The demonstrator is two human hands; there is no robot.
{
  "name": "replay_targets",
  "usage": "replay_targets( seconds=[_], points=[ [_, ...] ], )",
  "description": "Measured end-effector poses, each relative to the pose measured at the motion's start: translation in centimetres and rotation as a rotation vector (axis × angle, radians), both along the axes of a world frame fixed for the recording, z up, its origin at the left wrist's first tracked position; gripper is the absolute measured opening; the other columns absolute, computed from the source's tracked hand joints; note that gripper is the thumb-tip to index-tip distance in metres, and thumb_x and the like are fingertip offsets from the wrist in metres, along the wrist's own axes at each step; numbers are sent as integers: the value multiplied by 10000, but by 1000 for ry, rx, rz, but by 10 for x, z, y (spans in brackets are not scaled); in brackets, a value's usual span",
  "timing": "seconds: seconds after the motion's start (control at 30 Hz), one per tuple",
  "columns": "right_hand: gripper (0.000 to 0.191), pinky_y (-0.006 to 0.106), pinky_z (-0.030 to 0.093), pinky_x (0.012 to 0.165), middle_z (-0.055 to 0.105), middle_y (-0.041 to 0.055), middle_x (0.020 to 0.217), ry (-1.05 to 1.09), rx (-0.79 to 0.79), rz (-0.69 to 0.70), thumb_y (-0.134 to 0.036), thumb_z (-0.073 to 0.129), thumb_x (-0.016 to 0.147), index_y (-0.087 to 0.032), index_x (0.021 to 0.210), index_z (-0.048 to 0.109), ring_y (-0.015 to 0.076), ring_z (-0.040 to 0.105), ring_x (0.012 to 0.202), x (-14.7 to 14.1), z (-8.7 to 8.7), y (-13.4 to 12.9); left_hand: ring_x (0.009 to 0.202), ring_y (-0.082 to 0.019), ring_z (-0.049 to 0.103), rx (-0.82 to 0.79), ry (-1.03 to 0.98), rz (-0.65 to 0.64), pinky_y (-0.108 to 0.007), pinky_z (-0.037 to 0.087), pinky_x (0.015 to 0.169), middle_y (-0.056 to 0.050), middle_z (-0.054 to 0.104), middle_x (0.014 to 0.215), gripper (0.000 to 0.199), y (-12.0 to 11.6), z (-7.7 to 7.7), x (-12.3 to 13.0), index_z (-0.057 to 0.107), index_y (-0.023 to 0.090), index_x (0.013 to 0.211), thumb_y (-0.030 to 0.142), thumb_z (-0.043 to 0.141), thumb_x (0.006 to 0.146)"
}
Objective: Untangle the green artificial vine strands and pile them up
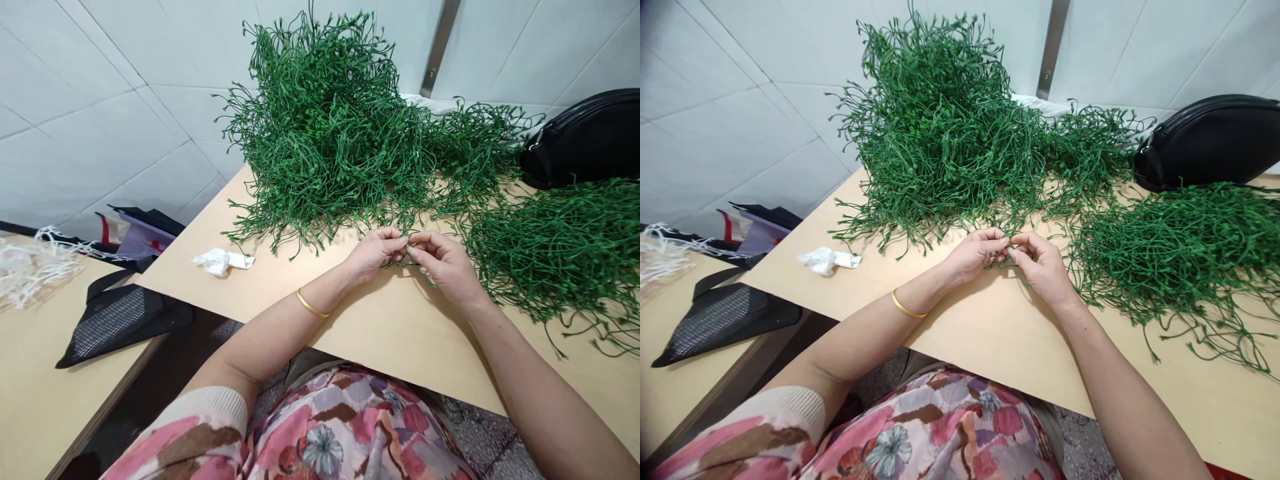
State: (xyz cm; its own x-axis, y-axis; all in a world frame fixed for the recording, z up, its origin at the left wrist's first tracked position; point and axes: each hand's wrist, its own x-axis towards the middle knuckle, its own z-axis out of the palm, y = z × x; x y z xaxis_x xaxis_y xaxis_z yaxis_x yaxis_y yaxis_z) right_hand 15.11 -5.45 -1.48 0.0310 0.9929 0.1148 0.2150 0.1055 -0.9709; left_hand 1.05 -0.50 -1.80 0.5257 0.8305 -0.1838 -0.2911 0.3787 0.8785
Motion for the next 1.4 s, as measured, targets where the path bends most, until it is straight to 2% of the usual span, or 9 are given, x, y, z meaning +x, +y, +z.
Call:
replay_targets(
  seconds=[0.17, 0.3, 0.5, 0.63, 0.77, 0.93, 1.1, 1.3, 1.4],
  points=[
    [201, 288, 386, 587, 577, 7, 687, -232, 137, -37, -338, 581, 793, -190, 901, 664, 134, 483, 601, -1, 1, -2, 458, -47, 449, 15, 21, 60, -190, 269, 473, 28, 510, 514, 157, 3, -1, -2, 518, 130, 633, 126, 660, 700],
    [148, 312, 414, 694, 608, 49, 785, -352, 281, -83, -307, 567, 812, -203, 750, 651, 176, 543, 754, 0, 1, -1, 480, -52, 489, 30, 14, 6, -190, 334, 518, 19, 567, 531, 147, 2, 2, -2, 518, 127, 636, 120, 655, 689],
    [181, 289, 419, 648, 630, 32, 735, -209, 87, 33, -331, 520, 847, -194, 750, 586, 152, 554, 680, 3, -4, 0, 462, -58, 493, 81, 33, -56, -195, 345, 515, -7, 621, 541, 162, 0, 3, -3, 515, 132, 650, 185, 657, 706],
    [118, 279, 418, 655, 641, 30, 766, -257, 91, 28, -303, 544, 828, -195, 790, 574, 153, 569, 697, 2, -5, -1, 470, -51, 497, 117, 35, -64, -186, 346, 515, 1, 607, 537, 153, 1, 1, -3, 518, 127, 649, 180, 638, 728],
    [117, 283, 385, 660, 644, 32, 757, -449, 163, 11, -256, 498, 845, -193, 797, 584, 160, 542, 696, 3, -4, -1, 484, -52, 502, 142, 70, -48, -181, 347, 518, 3, 597, 539, 137, 1, 1, -2, 515, 128, 665, 157, 611, 759],
    [268, 300, 318, 667, 587, 39, 672, -789, 319, 36, -264, 415, 897, -190, 699, 580, 165, 461, 659, 8, -4, 1, 444, -44, 462, 142, 156, -19, -179, 330, 498, 5, 580, 511, 177, -1, 3, 0, 492, 132, 640, 122, 555, 805],
    [289, 325, 304, 696, 524, 32, 616, -940, 458, 30, -260, 413, 896, -192, 641, 534, 171, 421, 658, 8, 1, 0, 404, -36, 409, 129, 196, 20, -179, 292, 457, 28, 522, 455, 224, 0, 4, 6, 465, 135, 601, 80, 535, 806],
    [250, 347, 373, 760, 599, 30, 645, -631, 528, 273, -242, 455, 863, -193, 642, 560, 168, 511, 686, -5, 18, -15, 383, -31, 366, 108, 234, 222, -179, 291, 449, 44, 503, 433, 248, 9, 4, 6, 436, 148, 596, 91, 499, 830],
    [239, 308, 392, 657, 597, 29, 669, -453, 380, 25, -284, 471, 862, -192, 673, 584, 160, 523, 655, 2, 20, -14, 412, -33, 404, 158, 215, 169, -181, 311, 478, 37, 531, 455, 208, 8, 4, 3, 464, 142, 619, 110, 535, 812]
  ],
)
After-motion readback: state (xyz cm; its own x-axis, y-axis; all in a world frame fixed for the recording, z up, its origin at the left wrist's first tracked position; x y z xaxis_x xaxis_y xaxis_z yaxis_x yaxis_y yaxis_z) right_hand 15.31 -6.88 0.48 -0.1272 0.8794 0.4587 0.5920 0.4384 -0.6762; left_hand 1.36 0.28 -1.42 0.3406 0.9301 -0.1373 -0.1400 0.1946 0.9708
